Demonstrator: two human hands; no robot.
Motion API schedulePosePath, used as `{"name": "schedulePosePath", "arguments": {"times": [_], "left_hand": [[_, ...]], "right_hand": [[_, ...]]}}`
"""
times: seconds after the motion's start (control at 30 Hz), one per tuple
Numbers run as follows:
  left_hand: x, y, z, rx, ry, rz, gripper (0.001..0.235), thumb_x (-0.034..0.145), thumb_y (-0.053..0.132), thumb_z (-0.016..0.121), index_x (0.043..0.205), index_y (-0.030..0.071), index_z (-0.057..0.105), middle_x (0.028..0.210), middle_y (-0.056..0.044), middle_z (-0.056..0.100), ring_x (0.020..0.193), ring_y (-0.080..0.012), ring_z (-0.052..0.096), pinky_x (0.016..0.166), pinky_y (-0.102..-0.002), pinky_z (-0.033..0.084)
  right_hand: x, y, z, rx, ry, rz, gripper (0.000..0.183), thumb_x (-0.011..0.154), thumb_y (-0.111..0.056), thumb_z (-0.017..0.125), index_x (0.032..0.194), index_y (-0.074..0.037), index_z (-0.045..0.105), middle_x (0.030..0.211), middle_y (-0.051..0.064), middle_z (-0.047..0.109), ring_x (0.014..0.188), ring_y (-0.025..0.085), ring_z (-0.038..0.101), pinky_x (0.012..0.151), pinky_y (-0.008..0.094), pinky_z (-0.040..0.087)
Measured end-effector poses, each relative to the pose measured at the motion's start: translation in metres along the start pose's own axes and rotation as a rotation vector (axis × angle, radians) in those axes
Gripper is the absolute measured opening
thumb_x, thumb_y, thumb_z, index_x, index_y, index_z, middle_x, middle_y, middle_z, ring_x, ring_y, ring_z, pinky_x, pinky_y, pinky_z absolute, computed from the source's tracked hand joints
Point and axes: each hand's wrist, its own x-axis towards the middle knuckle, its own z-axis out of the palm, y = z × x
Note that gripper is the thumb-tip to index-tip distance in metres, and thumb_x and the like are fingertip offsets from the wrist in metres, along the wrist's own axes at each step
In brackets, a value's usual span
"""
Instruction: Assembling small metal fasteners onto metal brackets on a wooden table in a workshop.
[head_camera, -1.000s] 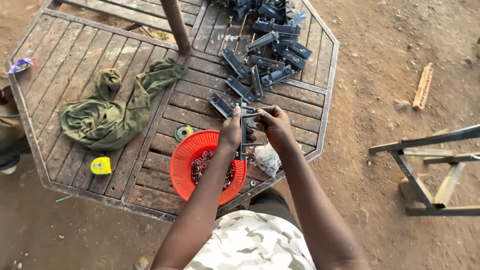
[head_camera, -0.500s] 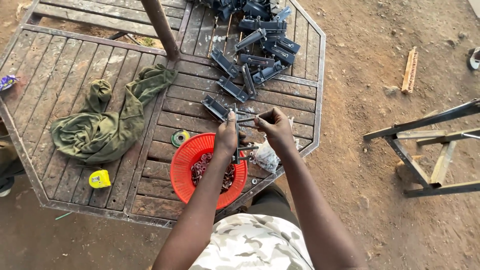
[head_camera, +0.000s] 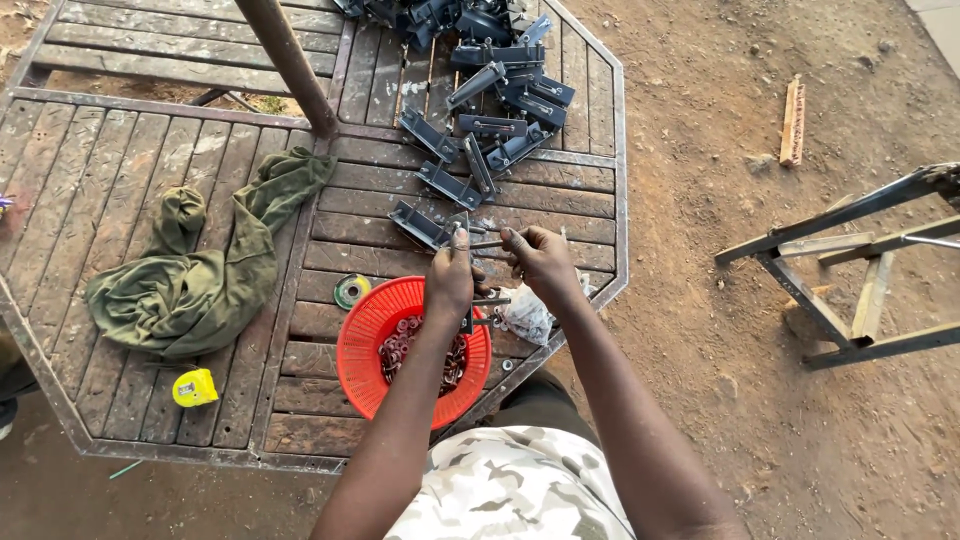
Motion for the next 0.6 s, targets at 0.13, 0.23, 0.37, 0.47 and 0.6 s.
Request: {"name": "schedulePosePath", "arguments": {"times": [0.13,0.23,0.37,0.47,0.6], "left_hand": [[-0.003,-0.001,0.004,0.032,-0.023,0.028,0.063,0.103,0.06,0.042,0.093,0.001,0.061,0.075,-0.018,0.072,0.057,-0.0236,0.072,0.053,-0.034,0.063],[-0.004,-0.002,0.008,0.004,-0.033,0.015,0.06,0.102,0.058,0.043,0.092,0.002,0.06,0.073,-0.018,0.07,0.055,-0.0228,0.071,0.052,-0.033,0.062],[0.0,-0.006,0.013,0.039,-0.031,0.022,0.062,0.101,0.061,0.044,0.092,0.002,0.06,0.073,-0.018,0.071,0.055,-0.0231,0.072,0.052,-0.034,0.063],[0.008,-0.017,0.018,0.069,-0.011,0.026,0.061,0.101,0.061,0.045,0.091,0.003,0.06,0.073,-0.017,0.072,0.054,-0.0226,0.072,0.052,-0.034,0.063],[-0.001,-0.004,0.024,0.028,0.004,0.007,0.06,0.101,0.059,0.046,0.091,0.002,0.06,0.072,-0.016,0.071,0.054,-0.0234,0.072,0.051,-0.033,0.062]], "right_hand": [[0.002,0.004,0.001,-0.07,0.016,-0.01,0.042,0.105,-0.037,0.064,0.077,-0.006,0.066,0.054,0.008,0.056,0.04,0.011,0.056,0.036,0.02,0.041],[0.007,0.01,-0.003,-0.1,0.044,-0.017,0.06,0.109,-0.046,0.055,0.062,-0.01,0.057,0.047,0.002,0.047,0.037,0.008,0.046,0.035,0.02,0.035],[-0.007,-0.01,0.0,-0.153,0.057,-0.05,0.048,0.107,-0.039,0.06,0.072,-0.006,0.061,0.05,0.006,0.051,0.039,0.012,0.049,0.037,0.023,0.04],[-0.011,-0.015,0.0,-0.102,0.045,-0.097,0.035,0.105,-0.03,0.066,0.084,-0.002,0.061,0.056,0.01,0.056,0.045,0.014,0.053,0.041,0.024,0.043],[-0.014,-0.015,-0.006,0.027,0.045,-0.067,0.033,0.104,-0.031,0.067,0.092,-0.002,0.06,0.068,0.012,0.066,0.056,0.011,0.062,0.046,0.02,0.048]]}}
